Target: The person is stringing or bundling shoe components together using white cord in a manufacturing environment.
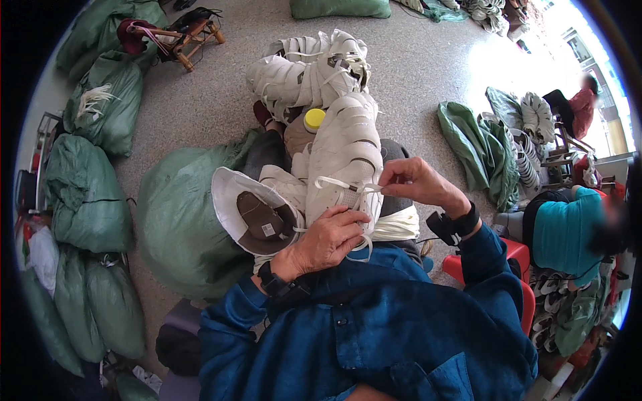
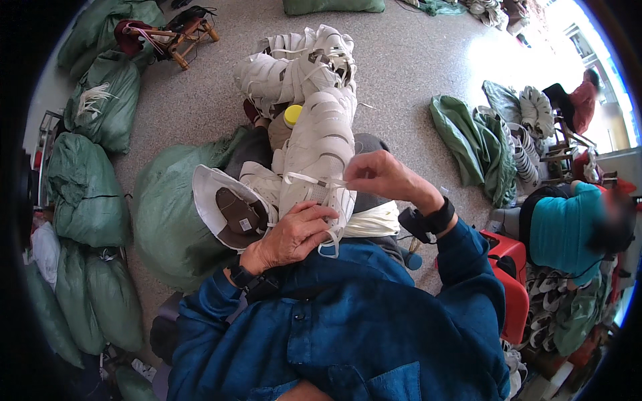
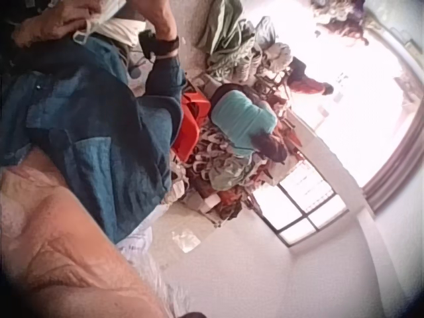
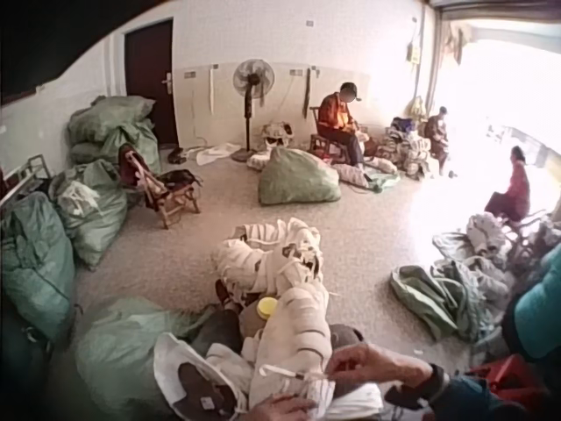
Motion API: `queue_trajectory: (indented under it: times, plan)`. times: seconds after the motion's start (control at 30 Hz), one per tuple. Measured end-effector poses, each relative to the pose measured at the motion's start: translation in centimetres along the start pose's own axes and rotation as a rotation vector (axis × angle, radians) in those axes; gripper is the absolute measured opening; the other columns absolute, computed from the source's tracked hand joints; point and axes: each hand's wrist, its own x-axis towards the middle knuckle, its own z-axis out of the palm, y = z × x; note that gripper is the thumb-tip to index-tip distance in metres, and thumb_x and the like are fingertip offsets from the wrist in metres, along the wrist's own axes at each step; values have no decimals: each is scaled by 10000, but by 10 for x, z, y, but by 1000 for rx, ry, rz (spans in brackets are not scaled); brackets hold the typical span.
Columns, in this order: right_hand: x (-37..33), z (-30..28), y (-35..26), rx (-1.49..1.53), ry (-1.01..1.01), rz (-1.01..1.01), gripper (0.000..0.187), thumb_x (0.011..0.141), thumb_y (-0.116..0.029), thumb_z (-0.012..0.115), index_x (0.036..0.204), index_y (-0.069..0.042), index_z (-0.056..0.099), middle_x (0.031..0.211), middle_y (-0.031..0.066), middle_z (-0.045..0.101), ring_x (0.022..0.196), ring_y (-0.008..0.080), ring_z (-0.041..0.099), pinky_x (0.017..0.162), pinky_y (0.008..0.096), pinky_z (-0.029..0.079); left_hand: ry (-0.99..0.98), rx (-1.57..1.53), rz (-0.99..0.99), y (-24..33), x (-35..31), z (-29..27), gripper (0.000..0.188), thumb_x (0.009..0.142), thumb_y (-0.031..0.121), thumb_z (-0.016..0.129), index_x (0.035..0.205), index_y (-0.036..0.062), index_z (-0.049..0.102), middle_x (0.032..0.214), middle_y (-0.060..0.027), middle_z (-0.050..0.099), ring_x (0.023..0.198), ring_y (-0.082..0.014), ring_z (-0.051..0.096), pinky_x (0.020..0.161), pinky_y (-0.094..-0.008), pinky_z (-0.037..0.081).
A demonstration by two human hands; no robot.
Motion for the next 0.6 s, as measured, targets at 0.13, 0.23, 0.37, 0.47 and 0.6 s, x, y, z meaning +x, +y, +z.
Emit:
queue_trajectory:
  times: [0.13, 0.23, 0.37, 0.47, 0.6]
  plan:
    - [-19, 15, 18, -17, 109, 98, 89, 922, -105, 744, 971, -42, 704, 823, -44, 649, 765, 36, 560, 658, 232, 459, 39, -126, -46, 5, 0, -10, 128, 983, 125, 651, 1005, 6, 692, 1133, -113, 701, 1074, -275, 653, 1036, -399, 452]
    - [-22, 24, 21, -99, 118, 46, 103, 933, -120, 722, 988, -37, 695, 942, 7, 652, 799, 73, 592, 676, 266, 489, 29, -426, -216, 30, 0, -31, 167, 1036, 146, 598, 1030, 0, 679, 994, -95, 696, 947, -213, 667, 921, -349, 496]
    - [-12, 25, 1, -244, 103, -82, 123, 909, -97, 731, 989, -20, 679, 1019, 67, 643, 864, 162, 629, 753, 315, 517, -13, -739, -360, 48, -3, -36, 280, 1100, 220, 503, 1033, 4, 668, 829, -46, 668, 807, -112, 639, 833, -285, 498]
    - [7, 29, 2, -383, 159, -373, 140, 866, -63, 743, 948, -3, 646, 1045, 107, 634, 956, 258, 631, 847, 361, 516, 12, -975, -417, 47, -14, -24, 319, 1101, 267, 497, 1040, 3, 664, 772, -47, 660, 739, -134, 651, 839, -300, 519]
    - [27, 34, 23, -332, 102, -432, 170, 834, -55, 737, 863, -2, 578, 918, 116, 584, 896, 304, 604, 814, 401, 496, 110, -1523, -559, 46, -48, -9, 303, 1094, 280, 494, 1037, 21, 641, 658, -19, 577, 597, -149, 597, 895, -367, 532]
